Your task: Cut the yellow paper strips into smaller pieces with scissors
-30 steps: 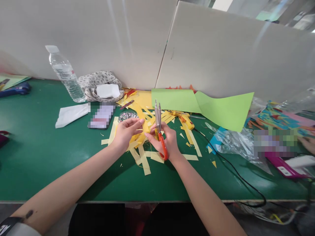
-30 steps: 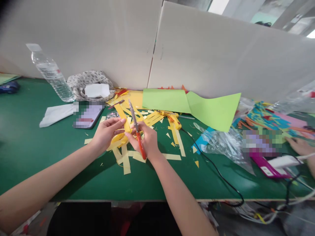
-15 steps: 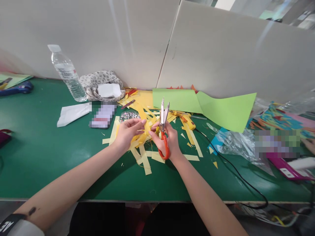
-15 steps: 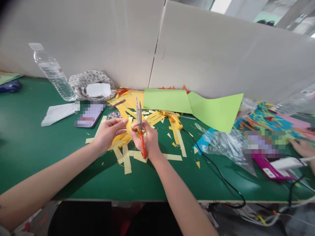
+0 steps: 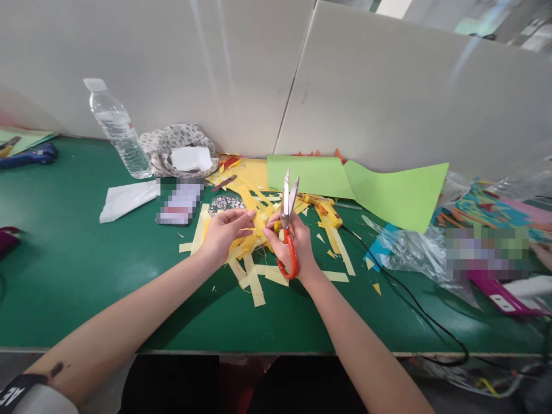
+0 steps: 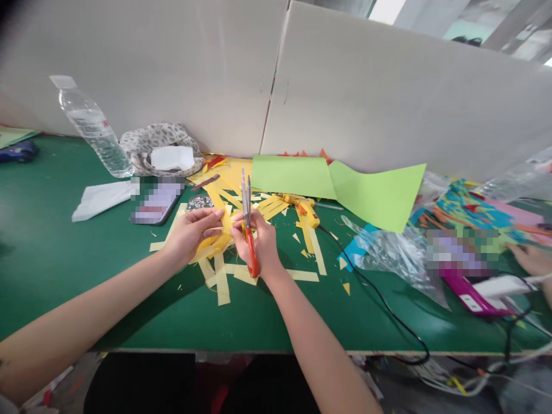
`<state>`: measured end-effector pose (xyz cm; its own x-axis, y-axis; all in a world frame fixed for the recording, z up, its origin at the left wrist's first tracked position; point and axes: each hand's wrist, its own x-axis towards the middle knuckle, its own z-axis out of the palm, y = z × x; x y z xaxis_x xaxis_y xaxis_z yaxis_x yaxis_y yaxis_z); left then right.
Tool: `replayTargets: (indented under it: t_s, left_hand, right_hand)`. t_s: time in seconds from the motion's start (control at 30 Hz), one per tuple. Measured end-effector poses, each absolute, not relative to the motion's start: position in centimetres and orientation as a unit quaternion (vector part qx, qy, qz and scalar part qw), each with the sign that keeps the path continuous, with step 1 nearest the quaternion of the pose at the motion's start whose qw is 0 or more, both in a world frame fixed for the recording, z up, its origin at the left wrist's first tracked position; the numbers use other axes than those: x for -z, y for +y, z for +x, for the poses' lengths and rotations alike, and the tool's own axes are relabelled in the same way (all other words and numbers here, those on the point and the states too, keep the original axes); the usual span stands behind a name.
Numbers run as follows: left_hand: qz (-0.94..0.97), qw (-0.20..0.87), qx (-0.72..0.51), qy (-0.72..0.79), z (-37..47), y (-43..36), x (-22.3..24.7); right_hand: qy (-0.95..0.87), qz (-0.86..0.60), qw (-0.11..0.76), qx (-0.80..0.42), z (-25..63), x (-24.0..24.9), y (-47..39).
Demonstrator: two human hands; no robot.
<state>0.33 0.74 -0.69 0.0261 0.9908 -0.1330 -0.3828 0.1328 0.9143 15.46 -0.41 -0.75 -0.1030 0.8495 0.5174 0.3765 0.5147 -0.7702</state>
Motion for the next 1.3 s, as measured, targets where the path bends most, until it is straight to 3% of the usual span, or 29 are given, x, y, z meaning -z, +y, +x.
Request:
replayTargets:
  t_s: [0.63,0.87,1.07,1.3]
  left_hand:
    - [0.356,0.620,-0.559,0.419,0.29,0.82,0.85]
    - [0.350,0.597,-0.590,0.416,0.43,0.82,0.65]
    - [0.358,0.579,-0.621,0.389,0.34,0.76,0.86]
    - [0.370,0.599,-0.603,0.375,0.57,0.44,0.90]
  right_hand:
    - [-0.718,-0.457,0.497,-0.169,15.46,0.46,-0.86]
    - [-0.759,-0.541,0.359,0.054,15.70,0.44,-0.82]
    - [-0.797,-0.533,0.272,0.078,15.30,0.58,-0.94]
    - [-0.802,-0.534,0.256,0.083,15.13,0.58,-1.17]
